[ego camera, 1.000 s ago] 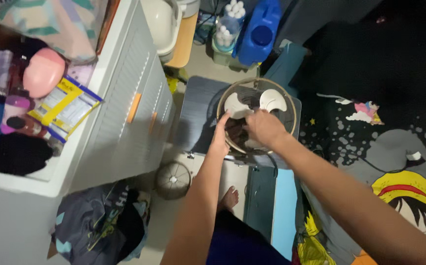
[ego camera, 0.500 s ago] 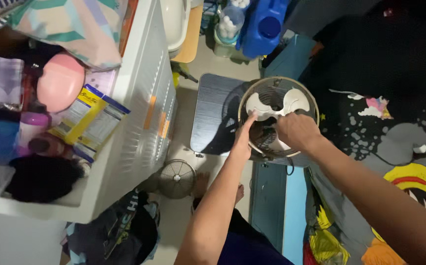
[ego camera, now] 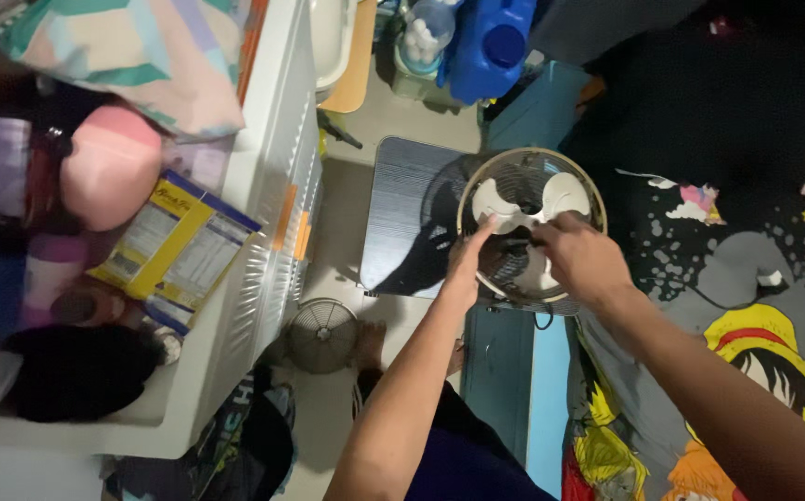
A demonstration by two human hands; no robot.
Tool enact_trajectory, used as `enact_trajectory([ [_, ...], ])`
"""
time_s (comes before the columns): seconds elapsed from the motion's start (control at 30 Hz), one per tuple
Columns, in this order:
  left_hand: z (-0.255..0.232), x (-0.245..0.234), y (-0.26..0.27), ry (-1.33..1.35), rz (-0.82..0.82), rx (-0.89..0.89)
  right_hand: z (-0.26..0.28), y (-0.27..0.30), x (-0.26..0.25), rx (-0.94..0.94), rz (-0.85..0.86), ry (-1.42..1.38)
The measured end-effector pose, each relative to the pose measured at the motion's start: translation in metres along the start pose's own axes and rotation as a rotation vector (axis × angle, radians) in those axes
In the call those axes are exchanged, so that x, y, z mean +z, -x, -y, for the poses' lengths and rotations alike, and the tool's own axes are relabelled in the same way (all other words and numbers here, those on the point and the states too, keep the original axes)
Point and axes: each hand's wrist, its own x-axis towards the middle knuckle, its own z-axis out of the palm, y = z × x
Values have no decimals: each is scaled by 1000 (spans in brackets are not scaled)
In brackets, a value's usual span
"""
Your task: The person disassembles an electric fan by removing the front grille and fan blades, then reassembles it by placing the blades back and securing the grille with a screwdriver.
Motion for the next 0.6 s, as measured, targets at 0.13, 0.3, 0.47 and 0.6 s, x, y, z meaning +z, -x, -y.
enact_trajectory([
  [0.13, 5, -2, -7, 115, 105, 100, -16, 7, 2, 27, -100, -208],
  [0.3, 11, -4, -11, 92, 48, 67, -35, 18, 14, 169, -117, -411],
  [0.47, 6, -3, -2, 130, 69, 75, -51, 35, 27, 642, 92, -760],
  [0.6, 0, -2, 8, 185, 139, 121, -65, 50, 49, 734, 101, -1090],
])
